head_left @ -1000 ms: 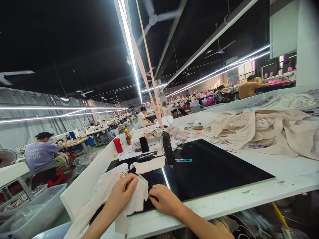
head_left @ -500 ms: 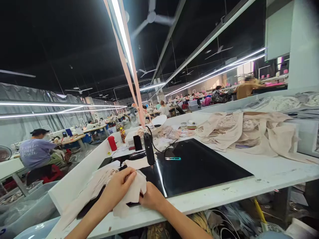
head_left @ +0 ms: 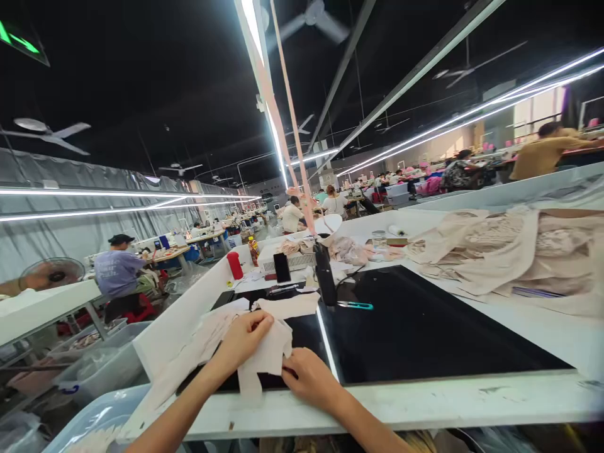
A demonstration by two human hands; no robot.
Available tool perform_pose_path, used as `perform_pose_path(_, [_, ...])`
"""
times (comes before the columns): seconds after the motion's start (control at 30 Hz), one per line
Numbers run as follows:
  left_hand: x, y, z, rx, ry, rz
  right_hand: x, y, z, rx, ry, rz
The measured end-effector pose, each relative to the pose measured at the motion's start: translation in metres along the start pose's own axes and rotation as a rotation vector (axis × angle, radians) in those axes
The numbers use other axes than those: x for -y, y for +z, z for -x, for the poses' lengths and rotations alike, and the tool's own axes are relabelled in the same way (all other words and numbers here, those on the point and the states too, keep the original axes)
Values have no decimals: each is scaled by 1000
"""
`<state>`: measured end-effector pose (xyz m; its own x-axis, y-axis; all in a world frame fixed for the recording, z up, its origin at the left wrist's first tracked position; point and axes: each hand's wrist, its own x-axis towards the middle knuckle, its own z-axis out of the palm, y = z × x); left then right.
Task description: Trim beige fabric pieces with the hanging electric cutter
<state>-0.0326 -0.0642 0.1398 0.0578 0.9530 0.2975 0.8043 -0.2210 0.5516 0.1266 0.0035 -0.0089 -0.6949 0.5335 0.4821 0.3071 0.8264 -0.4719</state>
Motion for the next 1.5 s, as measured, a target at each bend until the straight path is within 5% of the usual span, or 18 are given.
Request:
perform_pose_path(0.23, [32,3,-3,27,-61,108,-4,-3,5,-63,31,-260])
perform_pose_path(0.47, [64,10,-1,120,-130,293,-28,-9,-1,-108,297,-642])
perform_pose_path(0.67, [78,25,-3,217,-118,361,0,-8,-20,-81,350,-793])
perform_pose_path(0.87, [88,34,-6,304,-91,369,18,-21,-27,-17,396,-666])
perform_pose_path(1.23, [103,43,-8,414,-211,555,-23,-60,-20,-151,608,-460])
perform_pose_path(1.5, [96,44,0,416,-210,584,13,-37,-21,30,581,-681])
